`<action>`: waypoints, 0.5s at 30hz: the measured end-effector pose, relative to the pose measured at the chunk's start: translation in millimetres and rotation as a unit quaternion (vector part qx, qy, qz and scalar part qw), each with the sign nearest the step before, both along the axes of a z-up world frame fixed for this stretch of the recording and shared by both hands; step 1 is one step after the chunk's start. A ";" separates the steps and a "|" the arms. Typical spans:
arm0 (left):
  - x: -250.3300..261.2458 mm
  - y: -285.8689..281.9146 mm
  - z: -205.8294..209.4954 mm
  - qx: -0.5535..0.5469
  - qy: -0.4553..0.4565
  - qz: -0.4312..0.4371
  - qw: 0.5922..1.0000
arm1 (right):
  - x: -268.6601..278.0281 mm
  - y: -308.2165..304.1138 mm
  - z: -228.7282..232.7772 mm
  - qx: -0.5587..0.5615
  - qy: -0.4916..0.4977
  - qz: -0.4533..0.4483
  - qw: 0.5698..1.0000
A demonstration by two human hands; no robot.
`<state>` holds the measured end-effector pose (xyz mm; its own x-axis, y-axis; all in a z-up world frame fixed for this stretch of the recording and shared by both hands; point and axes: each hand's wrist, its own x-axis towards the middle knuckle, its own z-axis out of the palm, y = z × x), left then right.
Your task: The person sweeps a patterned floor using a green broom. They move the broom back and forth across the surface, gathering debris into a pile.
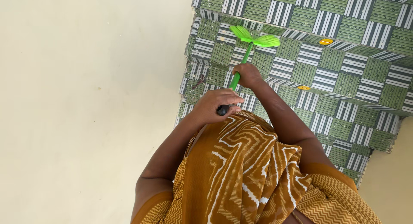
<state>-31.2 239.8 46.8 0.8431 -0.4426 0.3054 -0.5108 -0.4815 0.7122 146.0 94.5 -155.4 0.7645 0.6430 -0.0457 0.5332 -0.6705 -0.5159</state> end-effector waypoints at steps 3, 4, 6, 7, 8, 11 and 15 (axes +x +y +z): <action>-13.8 -1.1 22.2 -0.004 -0.010 -0.015 1.000 | -34.1 -8.3 18.6 0.004 0.003 0.011 1.000; -20.4 -1.2 36.9 -0.014 -0.020 -0.018 1.000 | -44.1 -10.8 35.0 -0.010 0.016 0.023 1.000; -29.1 -2.0 68.3 -0.037 0.004 -0.024 0.999 | -67.3 -17.7 71.9 -0.022 0.039 0.050 0.998; -31.3 -3.9 83.7 -0.049 0.018 -0.028 0.998 | -76.1 -22.6 91.0 -0.028 0.051 0.062 0.996; -31.6 -6.0 97.7 -0.050 0.009 -0.041 0.998 | -81.4 -28.4 108.8 -0.039 0.062 0.071 0.995; -32.6 -17.4 125.1 -0.059 -0.032 -0.081 0.994 | -90.5 -45.1 140.3 -0.048 0.066 0.079 0.994; -24.0 -44.0 106.2 -0.051 -0.108 -0.108 0.987 | -70.2 -77.7 121.0 -0.035 0.011 0.014 0.999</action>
<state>-55.2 195.8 153.1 0.6427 -0.5633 0.5193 -0.7388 -0.2763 0.6146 75.8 16.8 -34.3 0.7448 0.6585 -0.1076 0.5414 -0.6907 -0.4795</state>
